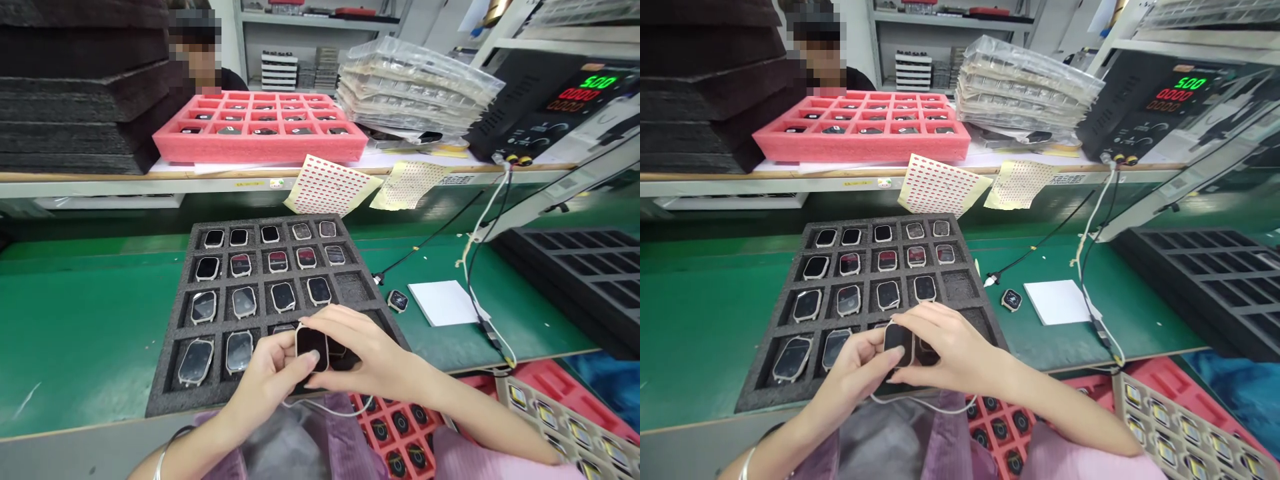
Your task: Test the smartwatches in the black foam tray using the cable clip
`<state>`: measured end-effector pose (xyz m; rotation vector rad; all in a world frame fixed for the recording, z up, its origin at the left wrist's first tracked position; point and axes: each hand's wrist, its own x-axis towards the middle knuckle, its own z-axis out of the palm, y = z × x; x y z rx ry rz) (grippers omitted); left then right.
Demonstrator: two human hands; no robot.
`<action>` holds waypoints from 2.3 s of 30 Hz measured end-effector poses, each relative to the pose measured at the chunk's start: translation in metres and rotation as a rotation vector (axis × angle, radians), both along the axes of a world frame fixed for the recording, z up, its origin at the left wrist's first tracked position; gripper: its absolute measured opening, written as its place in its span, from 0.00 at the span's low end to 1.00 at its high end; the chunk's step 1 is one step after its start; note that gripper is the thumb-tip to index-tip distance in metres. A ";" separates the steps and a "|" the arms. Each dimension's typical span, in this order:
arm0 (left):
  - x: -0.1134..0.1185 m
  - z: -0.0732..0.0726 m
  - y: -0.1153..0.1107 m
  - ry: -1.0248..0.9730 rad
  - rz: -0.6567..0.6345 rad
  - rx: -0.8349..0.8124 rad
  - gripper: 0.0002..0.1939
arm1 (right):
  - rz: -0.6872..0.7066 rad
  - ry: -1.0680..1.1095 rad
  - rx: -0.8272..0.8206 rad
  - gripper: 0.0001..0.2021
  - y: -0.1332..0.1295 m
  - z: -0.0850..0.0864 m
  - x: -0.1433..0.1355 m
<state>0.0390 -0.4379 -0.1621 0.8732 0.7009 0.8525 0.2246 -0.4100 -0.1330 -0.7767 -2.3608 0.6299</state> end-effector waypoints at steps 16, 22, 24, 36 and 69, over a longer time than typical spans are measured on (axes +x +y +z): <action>-0.010 0.000 0.009 -0.171 -0.099 -0.110 0.14 | 0.086 0.600 -0.893 0.16 0.003 -0.007 -0.014; -0.012 -0.004 0.009 -0.204 -0.116 -0.100 0.14 | 0.104 0.705 -1.002 0.14 0.004 -0.012 -0.020; -0.012 -0.003 0.008 -0.188 -0.104 -0.086 0.14 | 0.108 0.694 -1.019 0.16 0.005 -0.012 -0.019; -0.013 0.004 -0.002 -0.009 -0.027 -0.030 0.16 | 0.255 0.651 -1.041 0.17 0.007 -0.010 -0.012; -0.002 -0.002 -0.001 0.094 -0.041 0.028 0.21 | -0.063 -0.129 -0.023 0.19 -0.007 0.023 0.005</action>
